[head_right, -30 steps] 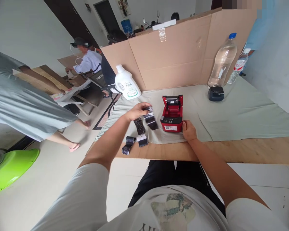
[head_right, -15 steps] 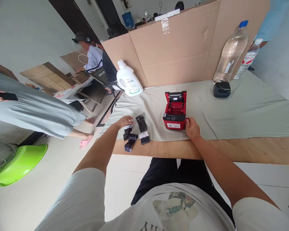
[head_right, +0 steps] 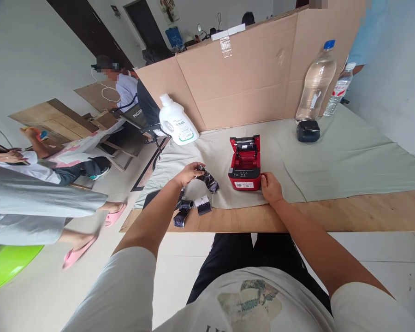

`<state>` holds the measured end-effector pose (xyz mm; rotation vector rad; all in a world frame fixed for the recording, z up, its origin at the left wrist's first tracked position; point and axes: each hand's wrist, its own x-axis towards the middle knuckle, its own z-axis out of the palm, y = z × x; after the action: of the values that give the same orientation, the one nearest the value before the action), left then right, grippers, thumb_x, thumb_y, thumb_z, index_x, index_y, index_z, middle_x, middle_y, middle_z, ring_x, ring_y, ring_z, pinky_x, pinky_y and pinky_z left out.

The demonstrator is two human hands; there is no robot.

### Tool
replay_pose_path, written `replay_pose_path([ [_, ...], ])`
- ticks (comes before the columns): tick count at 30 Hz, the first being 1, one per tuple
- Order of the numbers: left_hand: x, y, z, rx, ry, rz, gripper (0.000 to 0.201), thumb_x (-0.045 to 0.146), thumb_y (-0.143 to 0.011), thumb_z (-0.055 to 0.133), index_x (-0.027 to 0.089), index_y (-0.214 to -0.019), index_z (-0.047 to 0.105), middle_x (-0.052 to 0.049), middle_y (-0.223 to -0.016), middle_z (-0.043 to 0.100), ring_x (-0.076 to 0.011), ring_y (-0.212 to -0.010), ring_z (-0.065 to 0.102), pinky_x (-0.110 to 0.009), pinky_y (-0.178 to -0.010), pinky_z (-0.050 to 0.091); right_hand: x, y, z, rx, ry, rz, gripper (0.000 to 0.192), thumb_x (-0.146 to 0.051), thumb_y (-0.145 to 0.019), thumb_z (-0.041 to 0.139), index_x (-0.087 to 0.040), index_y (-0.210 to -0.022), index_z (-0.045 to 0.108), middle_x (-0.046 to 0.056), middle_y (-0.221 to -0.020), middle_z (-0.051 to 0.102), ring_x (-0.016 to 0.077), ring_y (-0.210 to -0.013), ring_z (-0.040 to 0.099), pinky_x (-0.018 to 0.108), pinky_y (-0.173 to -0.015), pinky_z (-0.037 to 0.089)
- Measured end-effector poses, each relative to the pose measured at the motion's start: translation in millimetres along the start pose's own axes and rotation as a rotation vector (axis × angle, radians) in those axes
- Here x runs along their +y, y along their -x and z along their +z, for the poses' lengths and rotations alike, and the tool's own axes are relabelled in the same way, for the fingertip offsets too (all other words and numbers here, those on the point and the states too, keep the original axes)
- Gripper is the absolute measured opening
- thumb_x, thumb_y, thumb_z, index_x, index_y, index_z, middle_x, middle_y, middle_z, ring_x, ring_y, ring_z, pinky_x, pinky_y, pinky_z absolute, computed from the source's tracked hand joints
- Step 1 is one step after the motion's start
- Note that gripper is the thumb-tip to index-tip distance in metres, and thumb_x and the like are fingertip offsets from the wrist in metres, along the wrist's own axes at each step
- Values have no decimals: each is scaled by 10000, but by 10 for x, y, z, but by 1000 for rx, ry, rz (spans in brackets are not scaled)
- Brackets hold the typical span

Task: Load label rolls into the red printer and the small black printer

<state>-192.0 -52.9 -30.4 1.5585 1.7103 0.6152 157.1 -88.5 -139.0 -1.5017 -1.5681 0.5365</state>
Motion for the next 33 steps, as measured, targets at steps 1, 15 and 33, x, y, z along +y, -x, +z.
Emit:
replay_pose_path([
  [1, 75, 78, -11, -71, 81, 41, 466, 268, -667, 721, 168, -1113, 634, -49, -960, 673, -182, -837, 648, -304, -739, 518, -9, -3, -8, 7, -34, 2, 469, -566, -928, 346, -198, -981, 632, 143, -954, 702, 293, -907, 637, 467, -813, 518],
  [15, 887, 329, 551, -464, 382, 350, 421, 249, -620, 816, 164, -972, 603, -10, -930, 631, -142, -857, 590, -312, -846, 468, -1112, 697, -195, -246, -355, -372, 430, -343, -981, 475, -246, -1399, 456, 98, -1225, 655, 241, -1119, 619, 449, -960, 516],
  [33, 1373, -486, 1307, -237, -568, 409, 297, 233, -706, 714, 202, -1001, 729, -97, -1022, 754, -319, -1040, 660, -455, -1065, 371, -874, 121, -188, 46, 357, -528, 181, -256, -900, 567, -229, -995, 719, 100, -1129, 651, 293, -1076, 518, 447, -916, 401],
])
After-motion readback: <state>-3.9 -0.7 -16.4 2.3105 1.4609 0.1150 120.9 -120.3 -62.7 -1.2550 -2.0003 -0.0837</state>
